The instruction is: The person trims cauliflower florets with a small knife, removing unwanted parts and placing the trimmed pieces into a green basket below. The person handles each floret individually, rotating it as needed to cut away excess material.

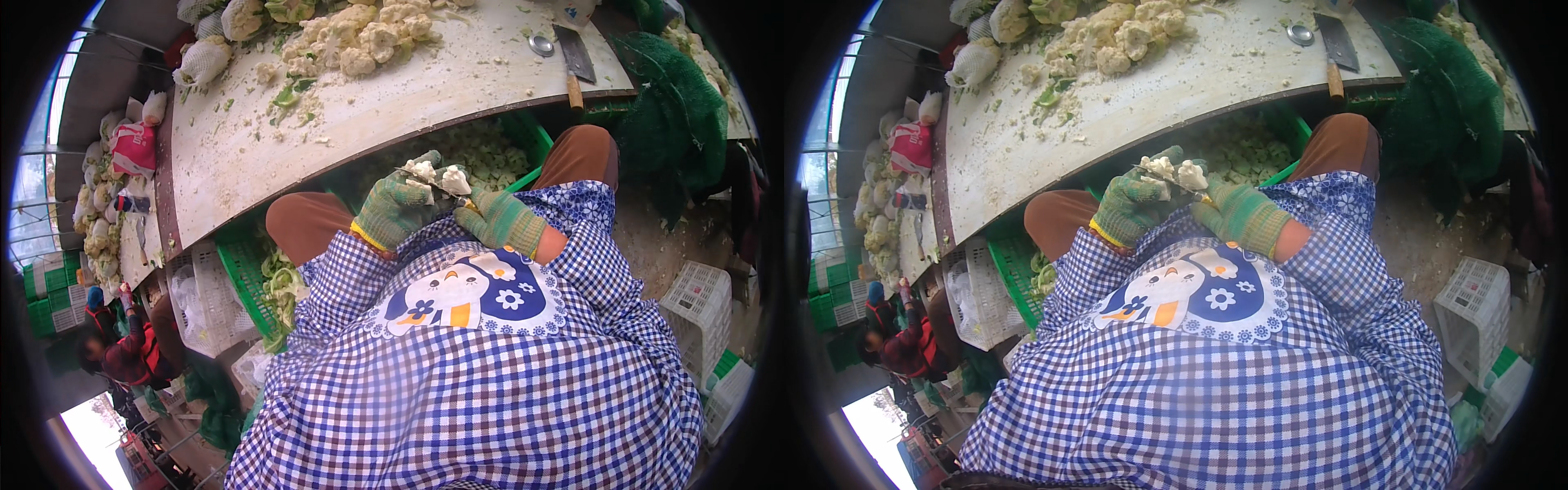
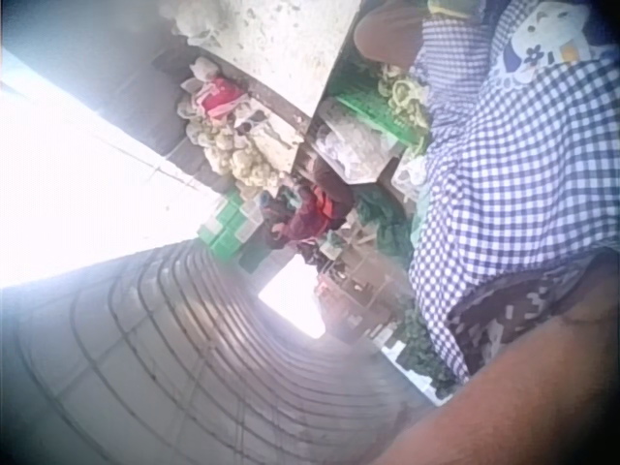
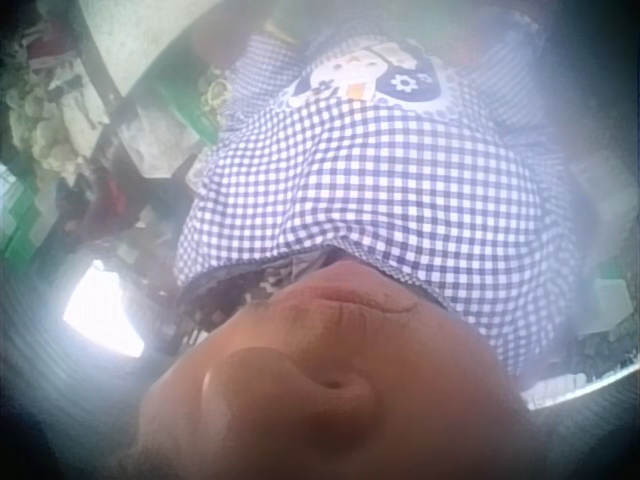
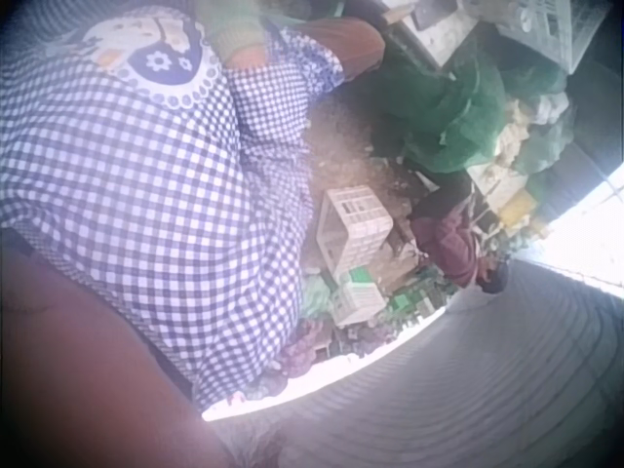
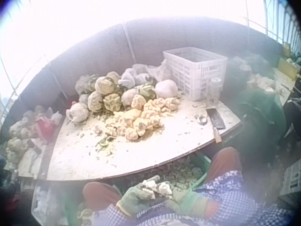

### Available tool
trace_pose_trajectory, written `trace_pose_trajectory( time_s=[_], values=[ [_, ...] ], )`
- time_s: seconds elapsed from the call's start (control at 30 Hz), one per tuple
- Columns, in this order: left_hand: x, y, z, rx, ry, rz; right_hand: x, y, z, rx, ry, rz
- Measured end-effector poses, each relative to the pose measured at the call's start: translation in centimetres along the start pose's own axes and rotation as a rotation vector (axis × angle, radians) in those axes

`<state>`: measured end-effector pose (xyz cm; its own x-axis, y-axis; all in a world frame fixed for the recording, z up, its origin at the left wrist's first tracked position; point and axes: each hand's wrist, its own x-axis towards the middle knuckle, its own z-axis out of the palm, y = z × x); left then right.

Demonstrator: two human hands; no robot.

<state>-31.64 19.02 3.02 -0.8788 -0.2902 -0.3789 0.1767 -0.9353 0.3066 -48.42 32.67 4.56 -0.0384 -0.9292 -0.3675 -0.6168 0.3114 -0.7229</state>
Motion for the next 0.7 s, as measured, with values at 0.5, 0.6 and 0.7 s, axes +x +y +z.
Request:
trace_pose_trajectory(
  time_s=[0.5, 0.6, 0.7],
  values=[
    [6.1, 8.2, -7.5, 1.971, 0.995, 0.218, 3.3, 3.5, -0.7, 0.96, 0.17, 0.414],
    [8.9, 10.8, -8.6, 2.325, 0.994, 0.222, 3.2, 3.8, -0.3, 0.949, 0.163, 0.409],
    [12.9, 13.0, -10.2, 2.566, 0.854, 0.037, 4.6, 6.4, 1.3, 0.86, 0.22, 0.334]
  ],
)
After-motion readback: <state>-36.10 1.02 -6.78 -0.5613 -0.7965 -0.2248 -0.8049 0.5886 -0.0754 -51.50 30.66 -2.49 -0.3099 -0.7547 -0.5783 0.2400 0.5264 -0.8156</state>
